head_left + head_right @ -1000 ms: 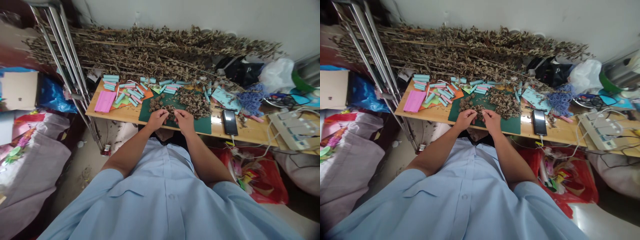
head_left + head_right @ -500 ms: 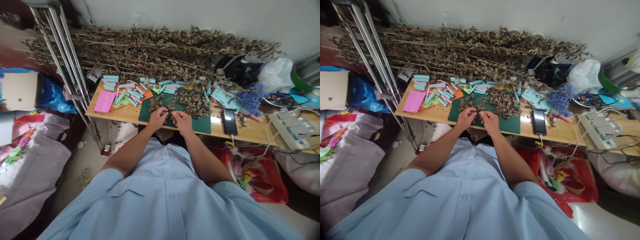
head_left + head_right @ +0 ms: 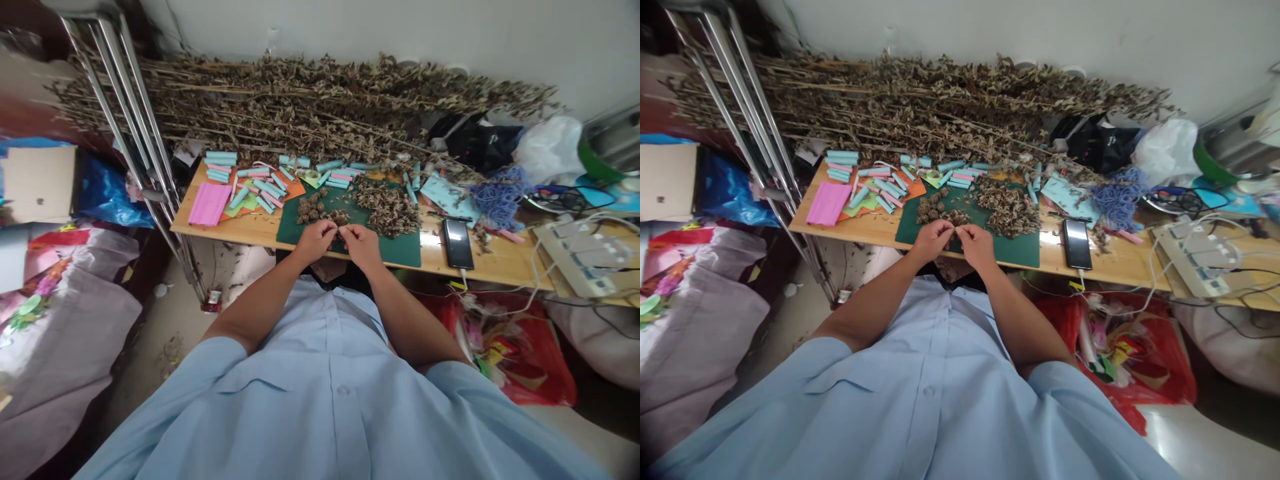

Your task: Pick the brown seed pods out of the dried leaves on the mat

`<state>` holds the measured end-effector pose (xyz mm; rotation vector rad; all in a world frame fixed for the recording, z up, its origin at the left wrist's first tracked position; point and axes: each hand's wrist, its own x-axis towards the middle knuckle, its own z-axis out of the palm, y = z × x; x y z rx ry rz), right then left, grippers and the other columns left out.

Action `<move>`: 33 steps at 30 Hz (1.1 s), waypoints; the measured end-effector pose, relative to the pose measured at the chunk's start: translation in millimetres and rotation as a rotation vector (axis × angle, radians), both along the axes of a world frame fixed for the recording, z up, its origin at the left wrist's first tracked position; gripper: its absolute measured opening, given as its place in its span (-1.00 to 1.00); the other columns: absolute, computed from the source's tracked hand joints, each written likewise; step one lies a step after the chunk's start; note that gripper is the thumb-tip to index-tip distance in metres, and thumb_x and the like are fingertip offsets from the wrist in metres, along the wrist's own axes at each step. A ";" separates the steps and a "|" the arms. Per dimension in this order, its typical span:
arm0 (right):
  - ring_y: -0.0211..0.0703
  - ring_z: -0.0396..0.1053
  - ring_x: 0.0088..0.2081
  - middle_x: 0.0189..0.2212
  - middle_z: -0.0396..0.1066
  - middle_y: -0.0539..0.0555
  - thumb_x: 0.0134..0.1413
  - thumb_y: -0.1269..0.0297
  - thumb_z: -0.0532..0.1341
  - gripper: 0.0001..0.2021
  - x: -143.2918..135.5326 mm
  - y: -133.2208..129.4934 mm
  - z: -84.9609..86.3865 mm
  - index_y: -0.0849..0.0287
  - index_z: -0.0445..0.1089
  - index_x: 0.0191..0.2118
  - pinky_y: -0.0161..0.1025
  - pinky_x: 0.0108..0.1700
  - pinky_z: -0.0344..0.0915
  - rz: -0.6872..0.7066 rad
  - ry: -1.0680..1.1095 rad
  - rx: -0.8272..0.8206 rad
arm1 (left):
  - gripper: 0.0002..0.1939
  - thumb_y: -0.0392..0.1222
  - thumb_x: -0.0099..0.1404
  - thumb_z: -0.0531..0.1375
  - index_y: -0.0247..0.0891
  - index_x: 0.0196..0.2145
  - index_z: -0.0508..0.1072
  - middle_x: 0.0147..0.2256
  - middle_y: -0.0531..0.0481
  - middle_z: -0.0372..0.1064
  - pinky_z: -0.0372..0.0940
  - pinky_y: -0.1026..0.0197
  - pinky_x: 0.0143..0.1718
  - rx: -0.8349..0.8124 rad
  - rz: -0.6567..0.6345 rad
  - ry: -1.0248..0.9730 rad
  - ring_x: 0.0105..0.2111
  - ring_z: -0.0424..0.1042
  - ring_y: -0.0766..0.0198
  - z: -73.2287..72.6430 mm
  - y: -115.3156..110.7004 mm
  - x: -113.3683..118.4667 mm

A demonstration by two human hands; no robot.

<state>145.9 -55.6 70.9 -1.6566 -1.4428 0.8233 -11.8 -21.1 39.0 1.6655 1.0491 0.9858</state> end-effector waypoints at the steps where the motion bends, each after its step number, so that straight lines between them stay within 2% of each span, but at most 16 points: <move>1: -0.21 0.33 -0.55 -0.63 0.40 -0.03 0.17 0.01 0.20 -0.66 -0.7 -0.3 -0.2 0.18 0.58 -0.28 -0.25 -0.38 0.26 -0.006 -0.011 0.009 | -0.86 -0.21 0.35 0.12 -0.27 -0.29 0.46 -0.52 0.11 0.38 0.25 0.31 -0.41 0.000 -0.003 0.007 -0.56 0.36 0.39 -0.3 0.2 -0.1; 10: -0.14 0.41 -0.40 -0.51 0.49 0.02 0.16 -0.01 0.20 -0.67 -1.9 2.8 -8.2 0.16 0.55 -0.30 -0.23 -0.28 0.30 -0.045 -0.029 0.038 | -0.86 -0.18 0.34 0.13 -0.27 -0.32 0.44 -0.48 0.07 0.43 0.24 0.32 -0.48 -0.089 0.052 -0.003 -0.60 0.35 0.41 4.5 0.5 1.5; 18: -0.19 0.33 -0.52 -0.60 0.39 -0.05 0.18 0.00 0.20 -0.69 3.7 1.3 -2.8 0.14 0.53 -0.28 -0.25 -0.33 0.27 -0.086 0.021 0.021 | -0.89 -0.17 0.32 0.15 -0.25 -0.29 0.41 -0.47 0.08 0.43 0.23 0.34 -0.54 -0.154 0.093 -0.153 -0.61 0.37 0.42 -1.5 5.2 2.9; 23: -0.20 0.37 -0.48 -0.53 0.45 -0.03 0.17 0.04 0.22 -0.72 4.7 2.8 -5.5 0.14 0.54 -0.24 -0.24 -0.27 0.32 -0.110 0.029 0.068 | -0.90 -0.17 0.31 0.18 -0.25 -0.26 0.42 -0.45 0.08 0.43 0.24 0.34 -0.52 -0.150 0.153 -0.136 -0.61 0.37 0.43 -2.3 6.0 6.5; 29: -0.09 0.47 -0.17 -0.24 0.55 0.11 0.20 0.13 0.22 -0.77 4.4 12.3 -13.2 0.13 0.56 -0.21 -0.16 -0.03 0.38 -0.027 -0.060 0.228 | -0.82 -0.22 0.21 0.25 -0.25 -0.21 0.41 -0.42 0.09 0.42 0.28 0.33 -0.53 -0.206 0.168 -0.156 -0.61 0.37 0.43 -11.6 13.6 10.7; 33: -0.09 0.45 -0.01 -0.08 0.53 0.13 0.23 0.28 0.18 -0.75 6.2 17.3 -17.7 0.10 0.56 -0.07 -0.14 0.11 0.36 0.093 -0.164 0.290 | -0.78 -0.26 0.19 0.25 -0.26 -0.18 0.40 -0.37 0.06 0.46 0.29 0.33 -0.52 -0.198 0.145 -0.181 -0.60 0.39 0.44 -10.7 15.3 7.5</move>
